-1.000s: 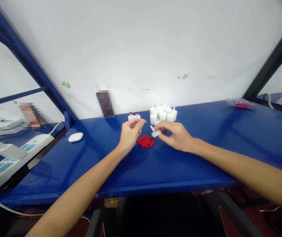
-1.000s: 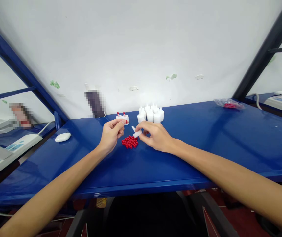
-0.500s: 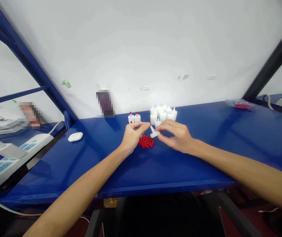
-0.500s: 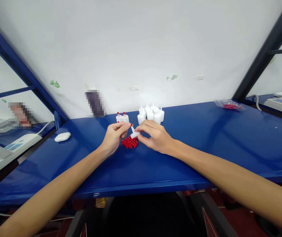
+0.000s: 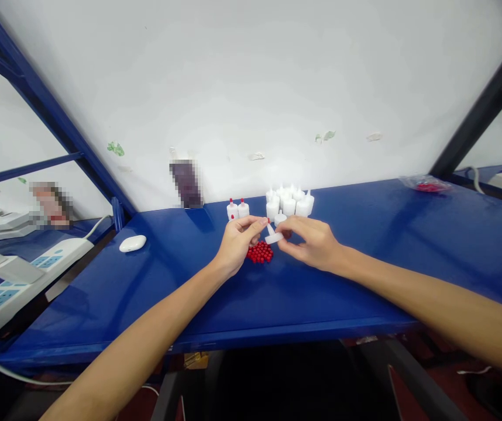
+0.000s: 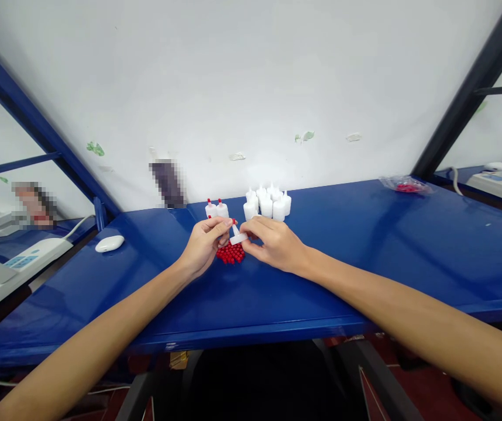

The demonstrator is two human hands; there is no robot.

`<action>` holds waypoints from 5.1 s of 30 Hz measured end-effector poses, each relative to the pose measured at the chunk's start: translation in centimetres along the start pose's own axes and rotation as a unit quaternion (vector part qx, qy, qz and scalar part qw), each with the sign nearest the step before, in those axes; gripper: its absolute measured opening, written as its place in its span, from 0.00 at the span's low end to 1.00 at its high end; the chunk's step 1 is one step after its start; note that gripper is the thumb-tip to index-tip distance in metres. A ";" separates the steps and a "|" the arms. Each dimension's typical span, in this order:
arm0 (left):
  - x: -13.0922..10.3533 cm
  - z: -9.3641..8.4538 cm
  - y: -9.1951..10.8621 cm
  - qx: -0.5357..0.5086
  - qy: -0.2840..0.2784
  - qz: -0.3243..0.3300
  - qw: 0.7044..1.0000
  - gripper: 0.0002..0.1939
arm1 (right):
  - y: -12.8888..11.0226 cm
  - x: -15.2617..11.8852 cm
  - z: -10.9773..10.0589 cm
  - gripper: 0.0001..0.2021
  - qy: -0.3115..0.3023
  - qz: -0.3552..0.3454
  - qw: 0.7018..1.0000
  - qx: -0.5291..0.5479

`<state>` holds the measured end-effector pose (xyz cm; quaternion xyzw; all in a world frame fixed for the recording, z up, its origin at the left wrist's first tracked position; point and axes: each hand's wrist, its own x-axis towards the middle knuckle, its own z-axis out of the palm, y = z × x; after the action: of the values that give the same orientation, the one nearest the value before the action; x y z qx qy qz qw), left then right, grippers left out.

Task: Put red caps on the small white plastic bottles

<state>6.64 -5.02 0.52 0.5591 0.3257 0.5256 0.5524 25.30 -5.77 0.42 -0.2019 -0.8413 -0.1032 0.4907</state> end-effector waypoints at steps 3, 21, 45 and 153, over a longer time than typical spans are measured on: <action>0.0 0.2 0.0 0.005 -0.003 -0.002 1.000 0.16 | 0.1 -0.2 0.2 0.07 -0.003 0.006 1.000 0.000; -1.7 -0.2 0.7 0.356 -0.157 0.284 0.876 0.28 | 0.3 -0.2 0.4 0.13 -0.022 0.091 0.994 0.055; 3.1 -8.8 0.7 0.451 0.098 0.196 0.865 0.10 | 1.7 -0.3 -0.8 0.13 -0.134 0.227 0.963 0.052; 0.6 -4.4 2.0 0.577 -0.257 0.257 0.732 0.19 | 3.2 -0.3 -0.5 0.19 -0.164 0.244 0.955 -0.048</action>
<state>2.18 -3.62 1.83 0.9465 0.2555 0.1949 0.0305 27.22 -3.14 0.35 -0.4380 -0.8295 0.0141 0.3463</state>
